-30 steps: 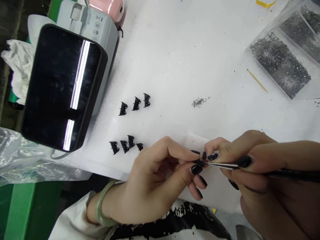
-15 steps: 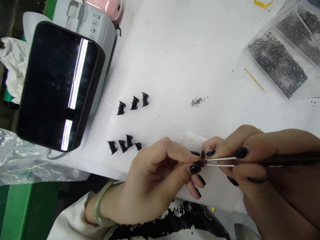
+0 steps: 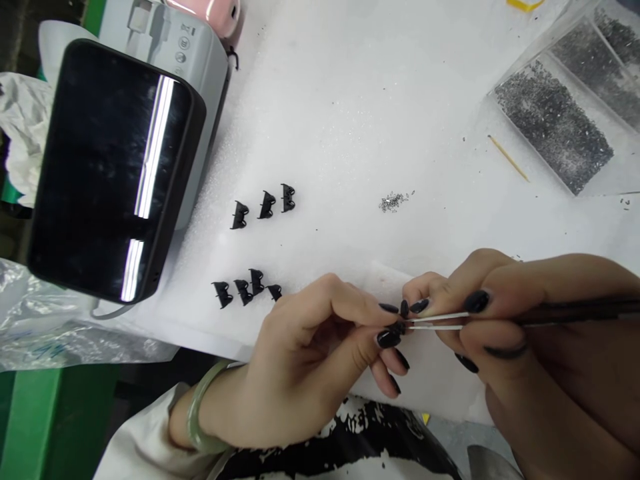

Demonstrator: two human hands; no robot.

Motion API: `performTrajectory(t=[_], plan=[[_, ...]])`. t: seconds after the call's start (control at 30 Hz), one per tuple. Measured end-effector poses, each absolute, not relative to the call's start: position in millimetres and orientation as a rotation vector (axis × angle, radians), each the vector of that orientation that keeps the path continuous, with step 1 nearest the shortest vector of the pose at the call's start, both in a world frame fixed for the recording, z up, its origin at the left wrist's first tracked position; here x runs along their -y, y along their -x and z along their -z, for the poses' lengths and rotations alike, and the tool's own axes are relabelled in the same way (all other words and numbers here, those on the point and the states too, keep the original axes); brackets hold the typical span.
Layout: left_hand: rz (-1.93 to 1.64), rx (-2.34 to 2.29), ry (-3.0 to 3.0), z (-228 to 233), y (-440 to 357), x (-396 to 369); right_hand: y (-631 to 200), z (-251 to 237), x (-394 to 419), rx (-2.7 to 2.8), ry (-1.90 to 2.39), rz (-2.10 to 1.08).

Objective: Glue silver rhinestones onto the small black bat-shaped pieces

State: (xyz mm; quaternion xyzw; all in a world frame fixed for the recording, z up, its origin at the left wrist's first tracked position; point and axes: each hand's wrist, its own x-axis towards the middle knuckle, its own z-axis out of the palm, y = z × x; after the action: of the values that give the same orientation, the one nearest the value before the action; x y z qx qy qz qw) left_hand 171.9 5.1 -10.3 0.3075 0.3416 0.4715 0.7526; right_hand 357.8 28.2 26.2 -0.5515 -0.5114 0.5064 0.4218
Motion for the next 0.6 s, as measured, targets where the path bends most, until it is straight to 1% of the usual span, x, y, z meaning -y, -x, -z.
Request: performTrajectory(t=[0.27,0.43,0.6], plan=[[-1.029,-0.766,-0.632,8.0,-173.8,-6.2,-356.3,-25.3,-31.5,1.214,1.348,-1.330],[-1.047,-0.751,-0.642,9.3,-174.4,-6.7,-352.4,-28.6,-41.7,1.148,1.367,-1.424],[-1.066,-0.747,-0.663,9.5,-175.1,-7.6,-350.5,-30.5,-47.2,1.151,1.408,-1.395]])
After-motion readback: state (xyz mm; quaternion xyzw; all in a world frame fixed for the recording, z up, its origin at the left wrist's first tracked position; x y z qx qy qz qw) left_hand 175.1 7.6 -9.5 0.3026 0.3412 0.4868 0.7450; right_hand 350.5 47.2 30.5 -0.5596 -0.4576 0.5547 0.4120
